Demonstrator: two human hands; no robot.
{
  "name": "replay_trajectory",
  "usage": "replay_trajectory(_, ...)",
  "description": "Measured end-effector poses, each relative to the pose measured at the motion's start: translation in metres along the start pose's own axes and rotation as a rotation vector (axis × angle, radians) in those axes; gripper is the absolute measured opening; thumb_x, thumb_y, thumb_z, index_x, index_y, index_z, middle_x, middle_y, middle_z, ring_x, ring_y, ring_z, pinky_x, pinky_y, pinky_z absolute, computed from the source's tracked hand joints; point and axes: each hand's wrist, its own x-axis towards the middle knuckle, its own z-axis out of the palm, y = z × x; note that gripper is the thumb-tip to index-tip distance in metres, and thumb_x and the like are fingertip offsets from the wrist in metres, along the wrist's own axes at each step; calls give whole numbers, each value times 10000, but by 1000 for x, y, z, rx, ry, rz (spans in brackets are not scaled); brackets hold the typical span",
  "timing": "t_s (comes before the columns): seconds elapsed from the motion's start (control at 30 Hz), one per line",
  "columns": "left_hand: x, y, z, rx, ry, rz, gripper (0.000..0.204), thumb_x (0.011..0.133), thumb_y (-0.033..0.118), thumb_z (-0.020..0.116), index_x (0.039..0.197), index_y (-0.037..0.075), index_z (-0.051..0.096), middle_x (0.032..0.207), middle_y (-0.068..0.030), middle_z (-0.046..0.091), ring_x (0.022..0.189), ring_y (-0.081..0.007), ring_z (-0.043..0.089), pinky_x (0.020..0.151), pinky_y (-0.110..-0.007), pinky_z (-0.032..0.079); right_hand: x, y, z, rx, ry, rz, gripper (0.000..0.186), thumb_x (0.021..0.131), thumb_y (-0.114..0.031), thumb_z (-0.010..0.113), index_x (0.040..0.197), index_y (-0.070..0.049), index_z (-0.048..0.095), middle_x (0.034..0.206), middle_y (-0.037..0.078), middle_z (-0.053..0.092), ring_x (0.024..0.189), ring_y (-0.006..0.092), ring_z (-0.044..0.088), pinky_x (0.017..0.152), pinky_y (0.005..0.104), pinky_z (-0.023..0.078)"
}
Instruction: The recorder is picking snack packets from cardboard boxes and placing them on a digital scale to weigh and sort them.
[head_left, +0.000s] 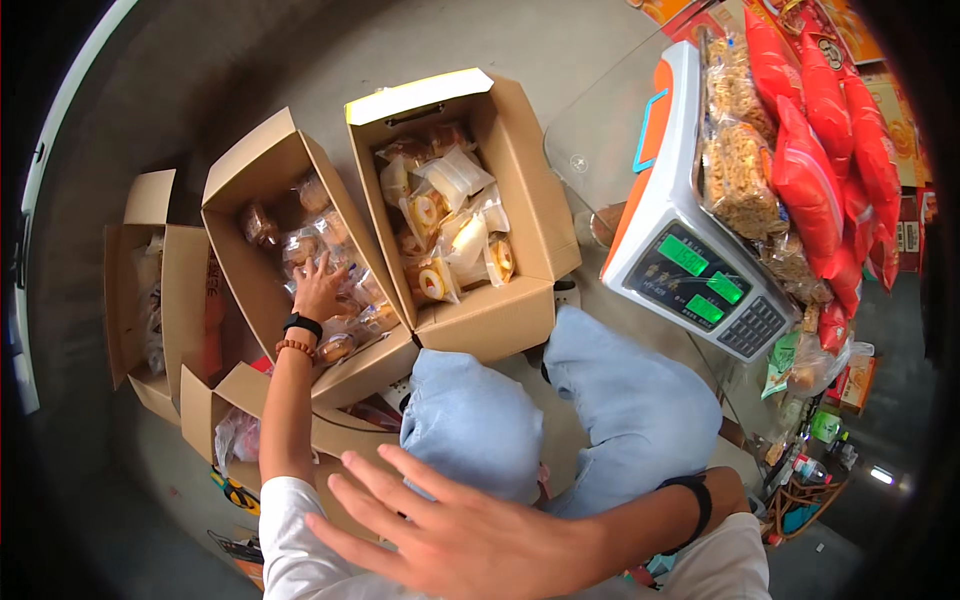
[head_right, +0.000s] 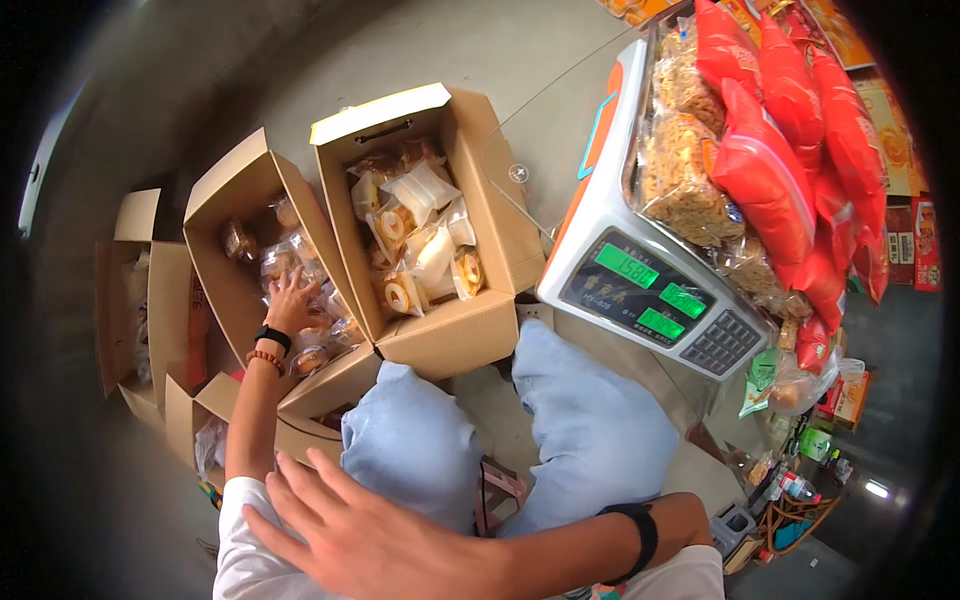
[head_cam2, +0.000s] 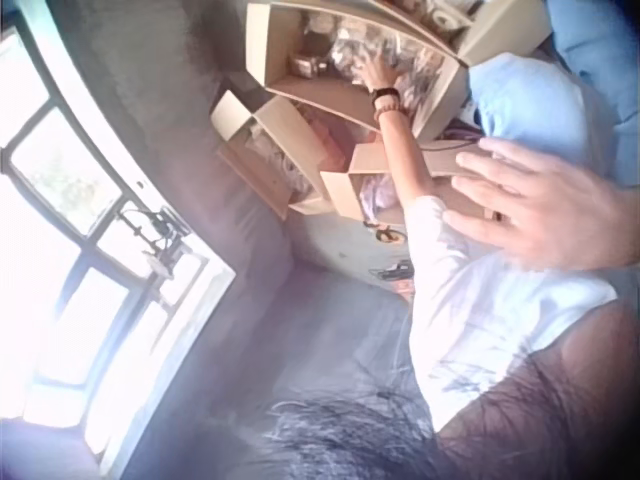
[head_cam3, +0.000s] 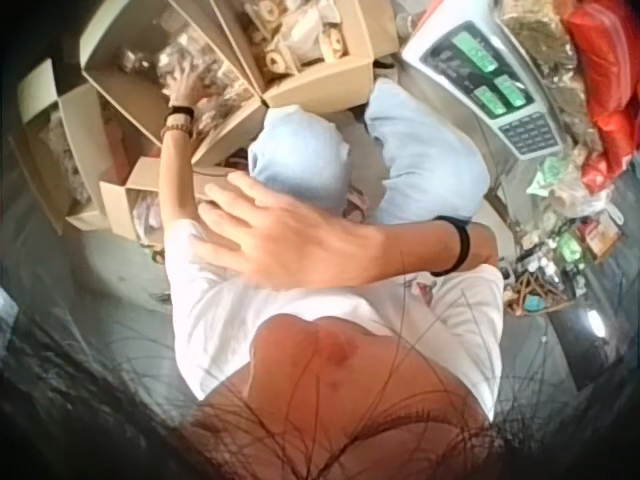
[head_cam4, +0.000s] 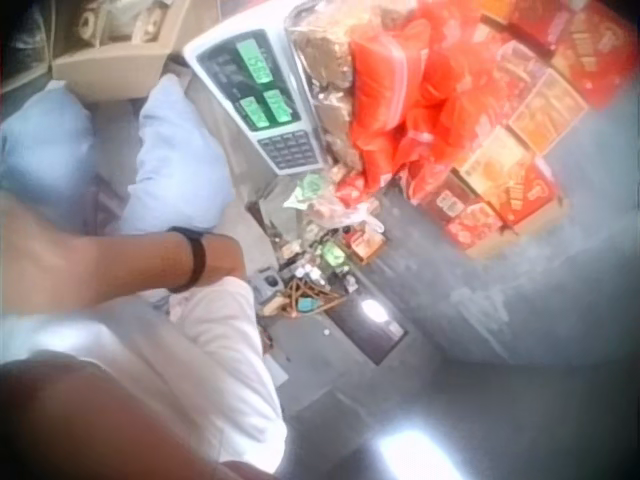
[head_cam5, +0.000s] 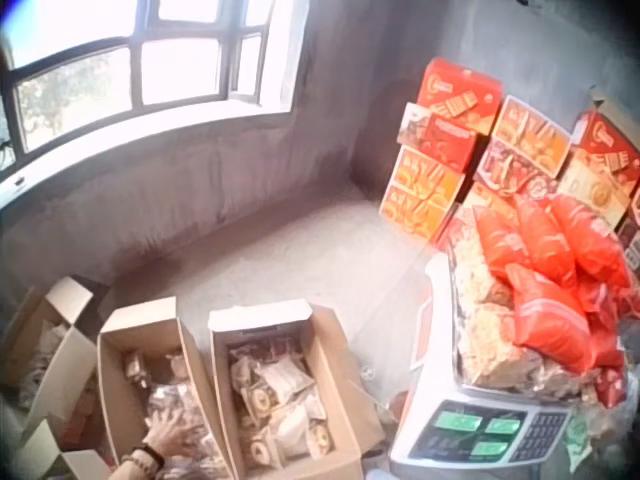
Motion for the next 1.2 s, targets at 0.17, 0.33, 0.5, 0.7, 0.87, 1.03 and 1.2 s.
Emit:
replay_trajectory(0.17, -32, -9, 3, -258, 254, 386, 737, 592, 448, 997, 1202, 174, 686, 1332, -143, 660, 1302, -390, 568, 1092, -587, 467, -13, 1, 6, -157, -39, -40, 472, 1010, -207, 665, 1450, -51, 593, 1276, 174, 695, 1306, 312, 626, 1178, 533, 458)
replay_trajectory(0.33, -44, -1, -3, -44, 124, 363, 696, 740, 393, 909, 1333, 136, 654, 1435, -166, 610, 1397, -378, 538, 1122, -546, 478, -16, 1, -5, -157, -38, -83, 371, 1027, -219, 602, 1325, -1, 620, 1164, 183, 706, 1167, 331, 661, 1063, 482, 470)
replay_trajectory(0.5, -34, 5, -2, -15, 84, 326, 688, 763, 355, 886, 1354, 120, 624, 1452, -170, 598, 1397, -371, 544, 1124, -534, 486, -15, 0, 12, -320, 153, -130, 312, 1011, -265, 534, 1080, -7, 694, 1014, 178, 721, 1008, 358, 698, 979, 495, 477)
replay_trajectory(0.7, -38, 14, -7, -29, 80, 265, 679, 791, 309, 857, 1379, 101, 589, 1472, -175, 584, 1398, -361, 551, 1127, -520, 495, 16, 4, 98, -174, 124, -207, 270, 906, -325, 632, 838, -100, 765, 882, 120, 732, 922, 329, 714, 847, 499, 497)
replay_trajectory(0.87, -57, 16, -24, -112, 120, 174, 672, 815, 271, 834, 1400, 84, 559, 1489, -179, 572, 1398, -354, 557, 1129, -509, 503, 46, 7, 133, 0, 169, -285, 251, 819, -344, 673, 745, -114, 740, 798, 91, 728, 804, 339, 716, 752, 505, 497)
replay_trajectory(1.03, -93, 16, -55, -349, 257, -19, 667, 838, 232, 810, 1420, 68, 529, 1506, -184, 561, 1398, -346, 563, 1131, -497, 511, 51, 14, 100, -163, -23, -158, 518, 808, -575, 737, 997, -95, 786, 1001, 120, 751, 1008, 385, 718, 929, 507, 513)
replay_trajectory(1.2, -157, 23, -124, -898, 531, -185, 662, 862, 194, 786, 1441, 52, 500, 1523, -188, 549, 1398, -338, 569, 1134, -485, 519, 65, 25, 61, -55, 189, -101, 535, 809, -333, 739, 1235, -10, 723, 1310, 204, 629, 1345, 398, 535, 1193, 516, 380)
